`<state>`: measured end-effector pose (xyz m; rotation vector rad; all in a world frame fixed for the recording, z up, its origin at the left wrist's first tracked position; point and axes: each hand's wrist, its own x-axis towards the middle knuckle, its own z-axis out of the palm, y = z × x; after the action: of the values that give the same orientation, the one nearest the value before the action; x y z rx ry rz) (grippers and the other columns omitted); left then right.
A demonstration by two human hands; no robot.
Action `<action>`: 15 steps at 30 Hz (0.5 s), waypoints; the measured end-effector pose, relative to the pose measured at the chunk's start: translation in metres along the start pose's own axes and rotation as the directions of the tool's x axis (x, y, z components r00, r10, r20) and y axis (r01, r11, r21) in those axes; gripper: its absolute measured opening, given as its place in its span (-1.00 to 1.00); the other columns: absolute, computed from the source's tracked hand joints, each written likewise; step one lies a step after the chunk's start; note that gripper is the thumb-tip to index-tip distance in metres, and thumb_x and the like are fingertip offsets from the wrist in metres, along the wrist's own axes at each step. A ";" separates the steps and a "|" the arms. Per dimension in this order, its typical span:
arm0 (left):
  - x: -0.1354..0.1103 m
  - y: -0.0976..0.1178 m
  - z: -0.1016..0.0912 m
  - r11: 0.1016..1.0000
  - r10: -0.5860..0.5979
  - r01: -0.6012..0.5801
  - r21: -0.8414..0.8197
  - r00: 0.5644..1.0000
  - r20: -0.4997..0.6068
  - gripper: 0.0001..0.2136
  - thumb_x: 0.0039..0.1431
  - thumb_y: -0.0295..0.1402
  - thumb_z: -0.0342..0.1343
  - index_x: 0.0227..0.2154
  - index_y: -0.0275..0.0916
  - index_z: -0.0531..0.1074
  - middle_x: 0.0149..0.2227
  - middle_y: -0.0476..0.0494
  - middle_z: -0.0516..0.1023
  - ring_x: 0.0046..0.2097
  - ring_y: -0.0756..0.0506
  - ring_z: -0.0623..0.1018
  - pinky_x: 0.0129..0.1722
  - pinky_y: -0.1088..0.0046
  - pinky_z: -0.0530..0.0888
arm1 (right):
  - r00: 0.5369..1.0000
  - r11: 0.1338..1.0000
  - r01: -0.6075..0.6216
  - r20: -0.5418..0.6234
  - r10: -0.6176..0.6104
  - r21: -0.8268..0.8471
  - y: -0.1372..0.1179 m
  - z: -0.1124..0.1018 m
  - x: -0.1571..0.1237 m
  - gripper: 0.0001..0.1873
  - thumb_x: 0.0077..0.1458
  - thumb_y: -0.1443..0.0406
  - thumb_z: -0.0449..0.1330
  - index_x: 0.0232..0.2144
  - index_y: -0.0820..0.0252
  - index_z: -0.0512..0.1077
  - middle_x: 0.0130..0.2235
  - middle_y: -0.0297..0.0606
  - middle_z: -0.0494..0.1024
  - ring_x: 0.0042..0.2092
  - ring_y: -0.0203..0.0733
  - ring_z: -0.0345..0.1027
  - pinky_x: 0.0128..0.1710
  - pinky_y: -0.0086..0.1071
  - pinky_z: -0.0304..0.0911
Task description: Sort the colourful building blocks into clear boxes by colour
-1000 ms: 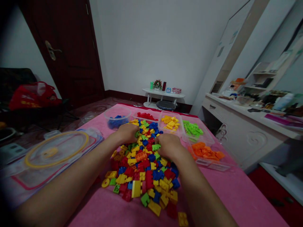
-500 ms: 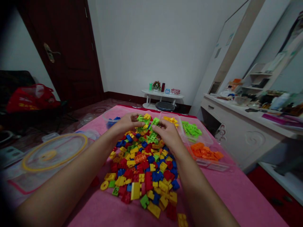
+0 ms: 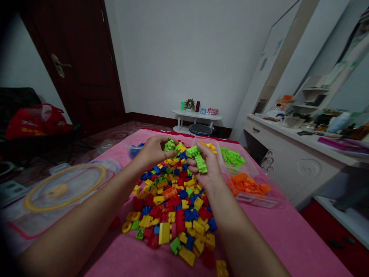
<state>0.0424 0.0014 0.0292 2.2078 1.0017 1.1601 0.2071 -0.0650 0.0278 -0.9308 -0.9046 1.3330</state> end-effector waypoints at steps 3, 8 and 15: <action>-0.003 0.008 -0.002 0.995 0.053 -0.053 0.081 0.999 0.001 -0.72 -0.15 -0.37 0.12 -0.29 -0.27 0.50 -0.40 -0.07 0.51 -0.40 -0.01 0.41 -0.44 0.54 0.26 | 0.975 0.922 0.145 -0.105 -0.194 -0.360 0.008 0.007 0.000 -0.67 -0.19 0.09 0.23 -0.49 0.19 0.26 -0.54 -0.39 0.31 -0.61 -0.41 0.04 -0.68 -0.51 -0.10; -0.005 0.015 -0.005 0.986 0.061 -0.060 0.153 0.998 -0.004 -0.76 -0.16 -0.32 0.14 -0.38 -0.32 0.50 -0.46 -0.07 0.49 -0.41 -0.01 0.39 -0.45 0.54 0.23 | 0.753 0.283 0.284 0.031 -0.657 -0.916 0.015 0.010 -0.001 -0.74 -0.14 0.13 0.21 -0.44 0.18 0.34 -0.46 -0.34 0.41 -0.42 -0.26 0.24 -0.40 -0.41 0.13; -0.005 0.013 -0.001 0.957 0.062 -0.076 0.281 0.996 0.057 -0.80 -0.14 -0.39 0.10 -0.38 -0.27 0.50 -0.45 -0.06 0.51 -0.41 -0.03 0.42 -0.41 0.51 0.27 | 0.754 0.119 0.266 0.130 -0.644 -0.957 0.014 0.014 -0.005 -0.82 -0.06 0.22 0.12 -0.37 0.17 0.41 -0.39 -0.26 0.50 -0.34 -0.18 0.34 -0.32 -0.41 0.17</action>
<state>0.0444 -0.0106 0.0354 2.4991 1.1397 1.0408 0.1890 -0.0689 0.0203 -1.5236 -1.6123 -0.1481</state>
